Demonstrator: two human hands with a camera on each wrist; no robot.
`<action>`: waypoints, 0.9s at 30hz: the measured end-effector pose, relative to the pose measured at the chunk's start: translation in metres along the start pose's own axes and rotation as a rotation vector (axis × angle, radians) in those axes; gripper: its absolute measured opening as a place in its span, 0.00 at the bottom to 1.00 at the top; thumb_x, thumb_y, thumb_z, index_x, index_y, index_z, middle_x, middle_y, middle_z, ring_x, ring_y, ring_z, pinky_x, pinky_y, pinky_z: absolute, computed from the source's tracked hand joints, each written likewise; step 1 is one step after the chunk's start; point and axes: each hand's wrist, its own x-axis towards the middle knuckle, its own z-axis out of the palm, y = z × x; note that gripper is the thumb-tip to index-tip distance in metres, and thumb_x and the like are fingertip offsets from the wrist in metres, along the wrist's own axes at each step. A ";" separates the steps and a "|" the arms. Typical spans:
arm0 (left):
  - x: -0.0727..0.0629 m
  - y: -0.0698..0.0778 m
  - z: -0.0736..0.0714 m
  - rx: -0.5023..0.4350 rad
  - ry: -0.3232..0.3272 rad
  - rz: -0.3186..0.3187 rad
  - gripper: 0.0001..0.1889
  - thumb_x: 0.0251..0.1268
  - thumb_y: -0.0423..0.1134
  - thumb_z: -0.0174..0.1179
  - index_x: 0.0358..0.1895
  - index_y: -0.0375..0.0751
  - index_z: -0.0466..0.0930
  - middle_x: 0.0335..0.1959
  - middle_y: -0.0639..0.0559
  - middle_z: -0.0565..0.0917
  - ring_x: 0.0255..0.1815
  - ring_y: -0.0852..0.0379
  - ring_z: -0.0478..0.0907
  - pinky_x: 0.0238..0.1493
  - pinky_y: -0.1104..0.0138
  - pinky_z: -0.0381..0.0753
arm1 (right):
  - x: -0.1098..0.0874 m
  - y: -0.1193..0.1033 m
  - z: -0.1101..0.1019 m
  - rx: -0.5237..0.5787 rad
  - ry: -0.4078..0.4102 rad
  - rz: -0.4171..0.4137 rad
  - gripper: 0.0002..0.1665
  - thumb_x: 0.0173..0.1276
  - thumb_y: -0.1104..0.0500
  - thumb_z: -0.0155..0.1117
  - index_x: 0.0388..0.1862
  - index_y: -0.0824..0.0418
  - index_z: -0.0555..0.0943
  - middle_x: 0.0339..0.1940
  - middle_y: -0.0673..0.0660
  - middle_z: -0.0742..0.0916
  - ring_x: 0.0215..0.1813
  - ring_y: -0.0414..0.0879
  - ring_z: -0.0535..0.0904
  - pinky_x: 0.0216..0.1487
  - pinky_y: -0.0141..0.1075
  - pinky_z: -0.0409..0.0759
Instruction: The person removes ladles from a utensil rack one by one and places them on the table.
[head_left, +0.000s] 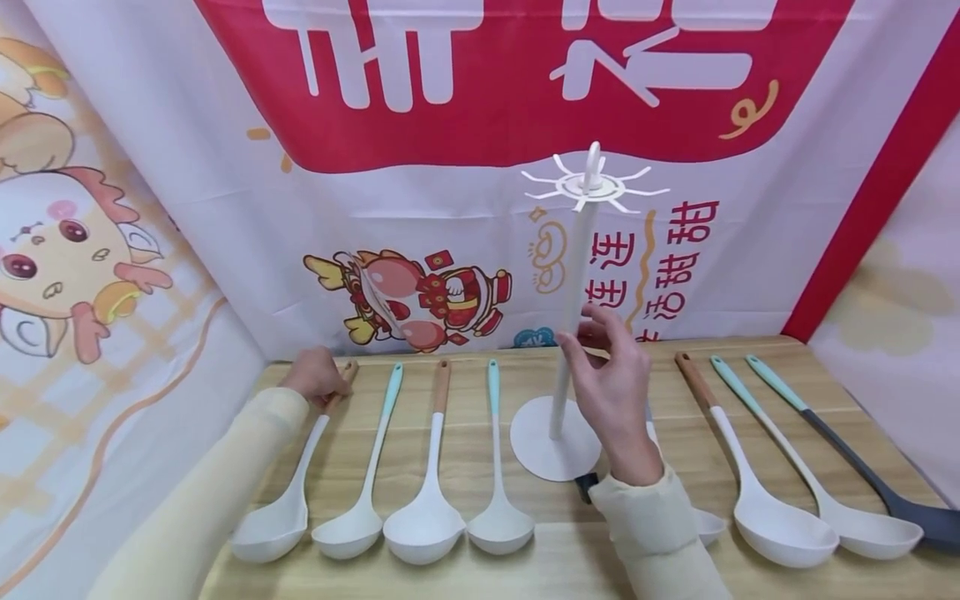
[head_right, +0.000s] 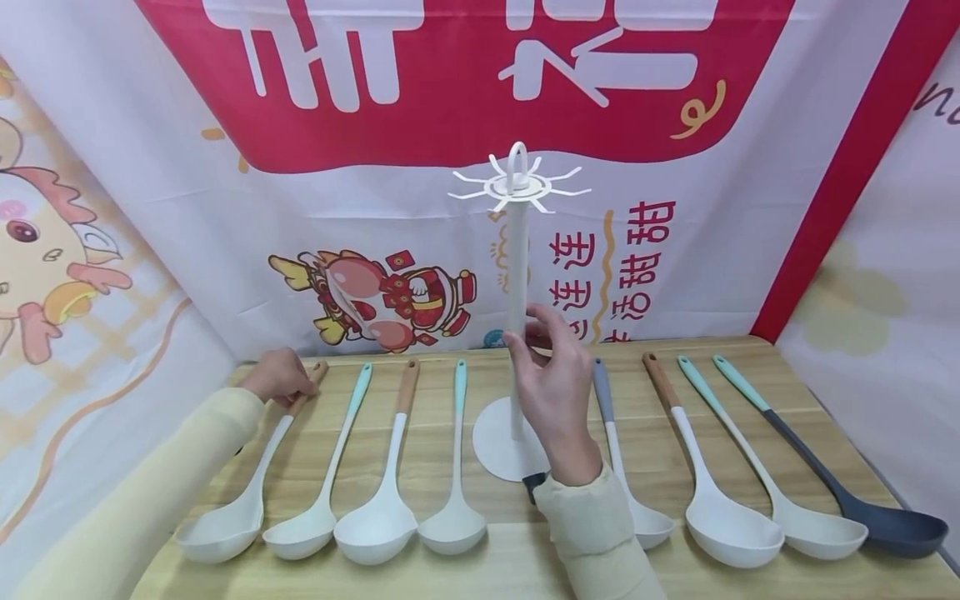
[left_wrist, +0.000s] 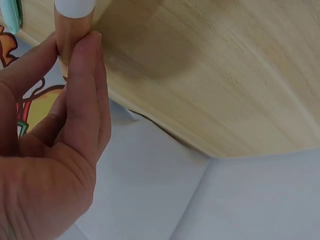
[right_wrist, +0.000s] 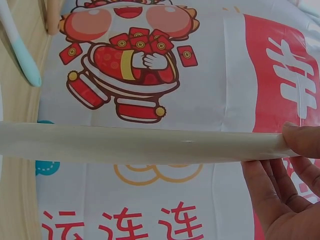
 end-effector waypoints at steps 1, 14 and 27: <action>0.000 0.000 0.001 0.008 0.004 -0.001 0.11 0.59 0.34 0.73 0.29 0.28 0.83 0.20 0.42 0.85 0.17 0.56 0.83 0.27 0.61 0.91 | 0.000 0.000 0.000 0.003 -0.004 0.001 0.25 0.71 0.61 0.73 0.66 0.61 0.80 0.53 0.63 0.89 0.53 0.57 0.90 0.52 0.48 0.91; -0.019 0.056 -0.017 0.150 0.160 0.159 0.29 0.75 0.50 0.61 0.61 0.23 0.77 0.55 0.26 0.84 0.52 0.32 0.84 0.53 0.46 0.88 | 0.003 0.007 -0.004 -0.030 0.012 0.005 0.26 0.71 0.61 0.74 0.66 0.61 0.80 0.52 0.63 0.89 0.52 0.55 0.89 0.52 0.40 0.90; -0.112 0.175 -0.021 0.083 0.859 0.764 0.27 0.77 0.44 0.64 0.73 0.37 0.75 0.70 0.37 0.81 0.71 0.38 0.78 0.69 0.46 0.83 | 0.021 0.024 -0.056 -0.304 -0.108 -0.031 0.32 0.75 0.55 0.71 0.74 0.58 0.75 0.64 0.65 0.85 0.66 0.62 0.83 0.62 0.57 0.87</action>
